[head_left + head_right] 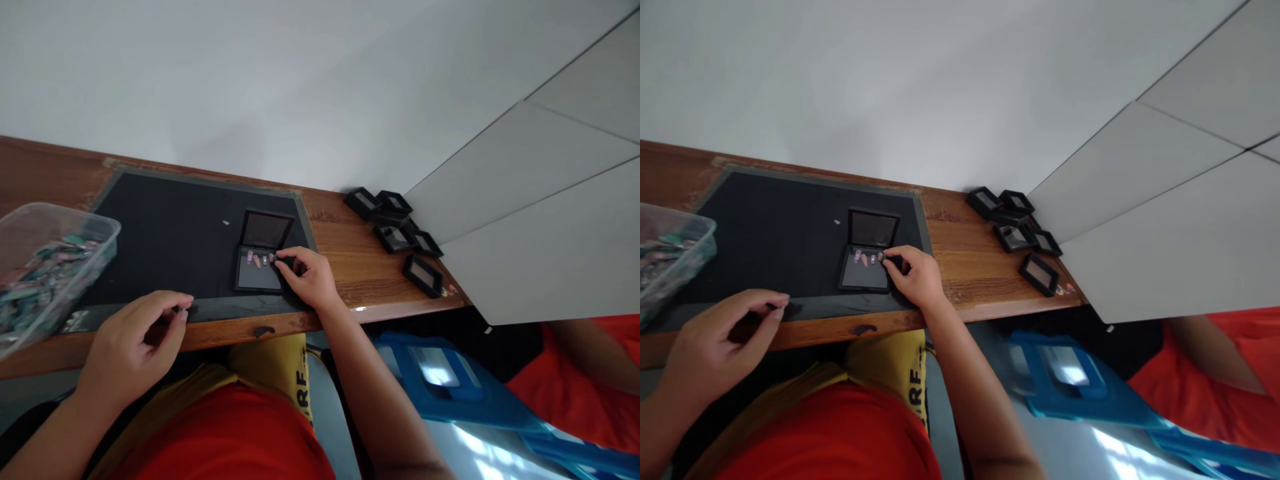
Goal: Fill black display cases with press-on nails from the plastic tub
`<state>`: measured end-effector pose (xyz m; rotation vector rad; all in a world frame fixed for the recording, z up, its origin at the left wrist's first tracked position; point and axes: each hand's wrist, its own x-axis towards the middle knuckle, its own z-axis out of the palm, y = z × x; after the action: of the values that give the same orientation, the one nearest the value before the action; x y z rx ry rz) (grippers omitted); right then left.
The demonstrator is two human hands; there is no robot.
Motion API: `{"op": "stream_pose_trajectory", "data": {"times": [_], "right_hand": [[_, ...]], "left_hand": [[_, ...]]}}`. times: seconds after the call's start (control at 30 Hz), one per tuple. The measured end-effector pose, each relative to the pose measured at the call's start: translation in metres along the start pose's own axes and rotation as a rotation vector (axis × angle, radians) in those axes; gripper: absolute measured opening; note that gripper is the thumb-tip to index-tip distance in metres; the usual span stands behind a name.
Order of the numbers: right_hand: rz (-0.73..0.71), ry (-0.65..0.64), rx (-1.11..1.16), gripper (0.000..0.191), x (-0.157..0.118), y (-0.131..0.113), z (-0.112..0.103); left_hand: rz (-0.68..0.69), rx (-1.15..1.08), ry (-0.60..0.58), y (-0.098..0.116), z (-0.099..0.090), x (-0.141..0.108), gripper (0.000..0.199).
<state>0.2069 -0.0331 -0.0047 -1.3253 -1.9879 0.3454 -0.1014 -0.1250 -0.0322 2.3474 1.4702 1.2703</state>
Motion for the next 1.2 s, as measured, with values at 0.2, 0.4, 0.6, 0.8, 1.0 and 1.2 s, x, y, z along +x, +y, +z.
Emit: {"op": "stream_pose_trajectory", "data": {"times": [0.2, 0.4, 0.6, 0.8, 1.0, 1.2], "right_hand": [[0.024, 0.001, -0.007, 0.017, 0.000, 0.002, 0.001], [0.027, 0.022, 0.004, 0.017, 0.001, 0.004, 0.001], [0.047, 0.032, 0.033, 0.017, 0.000, 0.004, 0.001], [0.037, 0.024, 0.027, 0.018, -0.001, 0.003, 0.001], [0.013, 0.005, 0.011, 0.018, -0.001, 0.002, 0.000], [-0.003, -0.019, 0.013, 0.016, -0.002, -0.002, -0.001]], "left_hand": [[-0.014, -0.033, -0.022, -0.003, -0.001, 0.005, 0.020], [0.023, 0.100, -0.028, -0.004, 0.000, 0.011, 0.017], [0.019, 0.124, -0.072, -0.009, -0.001, 0.011, 0.020], [-0.117, 0.039, -0.178, -0.015, -0.005, 0.012, 0.031], [-0.140, 0.002, -0.235, -0.025, -0.010, 0.008, 0.043], [-0.192, 0.035, -0.218, -0.029, -0.015, 0.006, 0.051]]}}
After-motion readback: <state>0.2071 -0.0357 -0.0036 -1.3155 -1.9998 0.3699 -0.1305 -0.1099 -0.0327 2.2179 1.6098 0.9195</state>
